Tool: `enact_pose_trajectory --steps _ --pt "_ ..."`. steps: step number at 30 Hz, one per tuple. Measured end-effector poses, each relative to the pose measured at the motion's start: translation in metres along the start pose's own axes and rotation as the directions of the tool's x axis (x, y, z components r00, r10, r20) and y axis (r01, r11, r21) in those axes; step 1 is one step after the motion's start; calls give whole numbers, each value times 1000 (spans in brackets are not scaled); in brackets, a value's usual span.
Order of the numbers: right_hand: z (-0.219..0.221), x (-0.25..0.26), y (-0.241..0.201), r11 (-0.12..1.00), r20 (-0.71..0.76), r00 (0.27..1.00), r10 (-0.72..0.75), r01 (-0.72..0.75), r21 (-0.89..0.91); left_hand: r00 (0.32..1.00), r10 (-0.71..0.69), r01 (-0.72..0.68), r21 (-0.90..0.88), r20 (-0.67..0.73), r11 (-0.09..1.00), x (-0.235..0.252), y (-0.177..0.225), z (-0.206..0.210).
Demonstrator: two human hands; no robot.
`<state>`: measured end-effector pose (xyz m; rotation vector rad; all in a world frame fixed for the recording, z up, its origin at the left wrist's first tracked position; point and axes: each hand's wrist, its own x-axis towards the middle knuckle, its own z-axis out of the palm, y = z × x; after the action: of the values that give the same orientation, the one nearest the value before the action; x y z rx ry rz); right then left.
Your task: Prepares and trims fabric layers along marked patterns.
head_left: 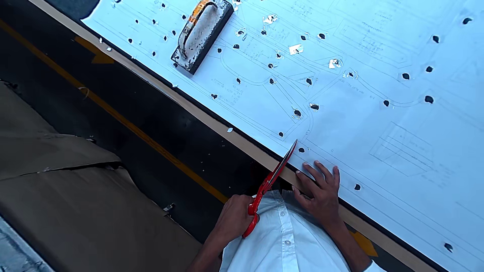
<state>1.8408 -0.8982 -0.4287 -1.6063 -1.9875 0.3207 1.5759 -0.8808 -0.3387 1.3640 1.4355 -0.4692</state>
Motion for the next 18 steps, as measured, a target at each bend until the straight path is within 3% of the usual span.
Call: enact_pose_trajectory --steps 12,18 --pt "2 0 0 1000 2 1000 -3 3 -5 999 26 -25 -36 37 999 2 -6 1" --pt "3 0 0 1000 -2 1000 2 -2 -9 999 -5 1 76 50 997 -7 -6 -10"
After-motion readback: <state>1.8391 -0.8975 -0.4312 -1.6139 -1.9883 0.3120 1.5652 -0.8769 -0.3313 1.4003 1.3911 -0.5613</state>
